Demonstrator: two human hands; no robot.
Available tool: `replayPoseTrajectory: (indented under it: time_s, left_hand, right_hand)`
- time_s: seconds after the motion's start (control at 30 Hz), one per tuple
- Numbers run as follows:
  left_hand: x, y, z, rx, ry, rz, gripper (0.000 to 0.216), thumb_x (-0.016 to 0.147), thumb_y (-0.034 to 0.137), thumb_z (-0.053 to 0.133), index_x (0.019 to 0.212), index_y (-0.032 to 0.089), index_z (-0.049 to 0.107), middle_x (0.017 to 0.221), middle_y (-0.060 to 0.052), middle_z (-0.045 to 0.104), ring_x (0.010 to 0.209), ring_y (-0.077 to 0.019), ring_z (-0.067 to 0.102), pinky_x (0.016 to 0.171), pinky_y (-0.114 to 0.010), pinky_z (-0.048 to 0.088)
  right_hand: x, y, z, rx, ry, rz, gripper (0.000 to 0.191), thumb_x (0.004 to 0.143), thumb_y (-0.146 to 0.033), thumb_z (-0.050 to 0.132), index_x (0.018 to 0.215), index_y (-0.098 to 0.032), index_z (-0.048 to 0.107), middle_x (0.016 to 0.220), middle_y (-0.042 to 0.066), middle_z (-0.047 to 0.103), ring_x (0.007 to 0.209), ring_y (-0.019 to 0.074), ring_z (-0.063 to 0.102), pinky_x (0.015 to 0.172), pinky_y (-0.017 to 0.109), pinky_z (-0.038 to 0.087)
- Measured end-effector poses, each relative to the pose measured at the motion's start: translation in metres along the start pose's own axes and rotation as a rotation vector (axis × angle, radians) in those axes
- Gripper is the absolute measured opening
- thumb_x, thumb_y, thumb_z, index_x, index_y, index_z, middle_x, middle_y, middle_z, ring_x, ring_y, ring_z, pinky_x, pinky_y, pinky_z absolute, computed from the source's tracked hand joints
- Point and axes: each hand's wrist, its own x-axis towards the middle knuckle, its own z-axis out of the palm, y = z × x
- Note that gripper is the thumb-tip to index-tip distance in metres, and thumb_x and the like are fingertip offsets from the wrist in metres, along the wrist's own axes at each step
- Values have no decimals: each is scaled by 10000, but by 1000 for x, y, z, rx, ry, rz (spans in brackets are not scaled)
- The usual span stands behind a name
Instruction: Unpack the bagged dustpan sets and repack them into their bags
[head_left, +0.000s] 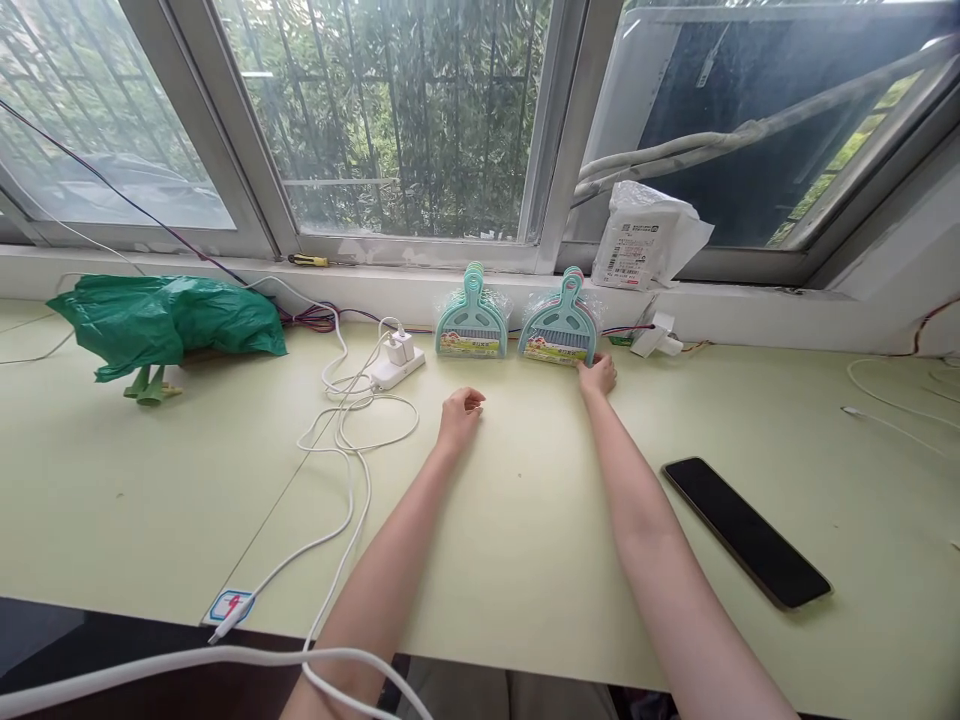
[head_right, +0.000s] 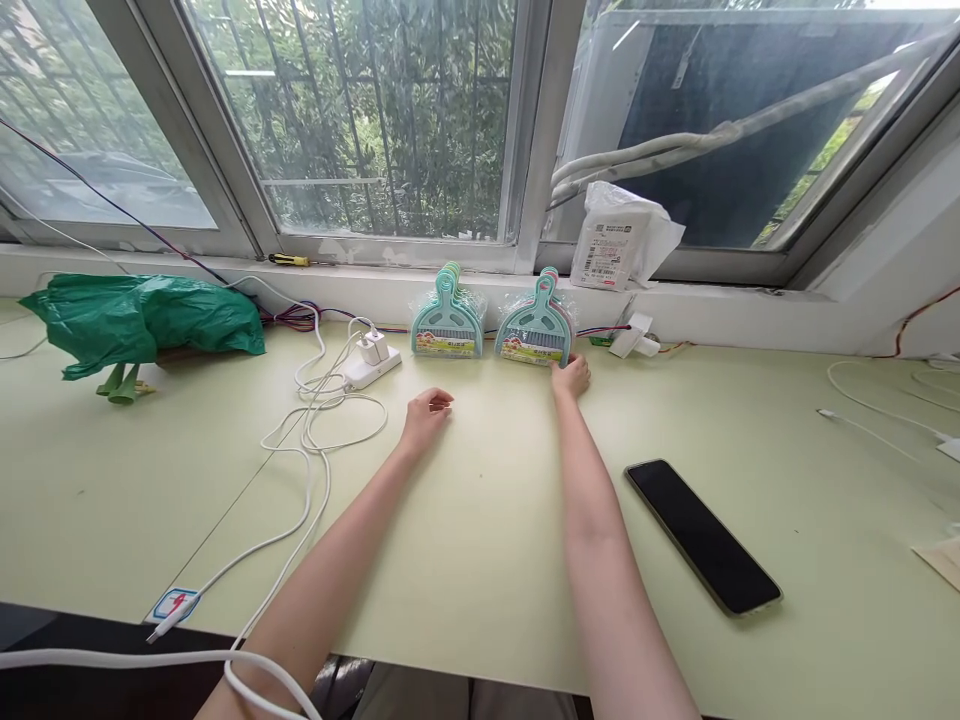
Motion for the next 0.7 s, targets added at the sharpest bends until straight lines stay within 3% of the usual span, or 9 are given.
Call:
replayPoseTrajectory:
  time_s: [0.2,0.33,0.5,0.7]
  left_hand:
    - [-2,3,-3,1,21,-5,249,662,-18,527,789,168,633,880,-42,640,828,-137,603,787,-293,527]
    - [-2,4,-3,-2,26,-6,261,649,-18,518,781,171,641,875,-39,641,825,-138,601,797,-300,522]
    - [0,-2,-1,11,13,22,257,651,-10,523,785,172,645,879,-40,637,817,-137,601,773,-289,524]
    - [2,-4,-1,11,7,42,234,644,-1,532,772,161,642,866,-35,645,775,-125,608,793,-297,524]
  right_hand:
    - [-3,2,-5,1,-77,-12,335,810,-406,589,1048,-170,597,1209,163,614,1151,324,541,957,453,392]
    - [-8,7,-13,33,-145,-16,317,829,-366,531,1072,-167,571,1145,155,641,1058,294,583,900,407,420]
    - [-26,20,-32,129,-183,-39,340,843,-337,458,1135,-169,507,1126,154,645,1011,269,591,850,372,438]
    - [-60,37,-62,279,-302,-131,318,818,-438,510,1023,-195,538,988,94,674,900,234,618,781,353,477]
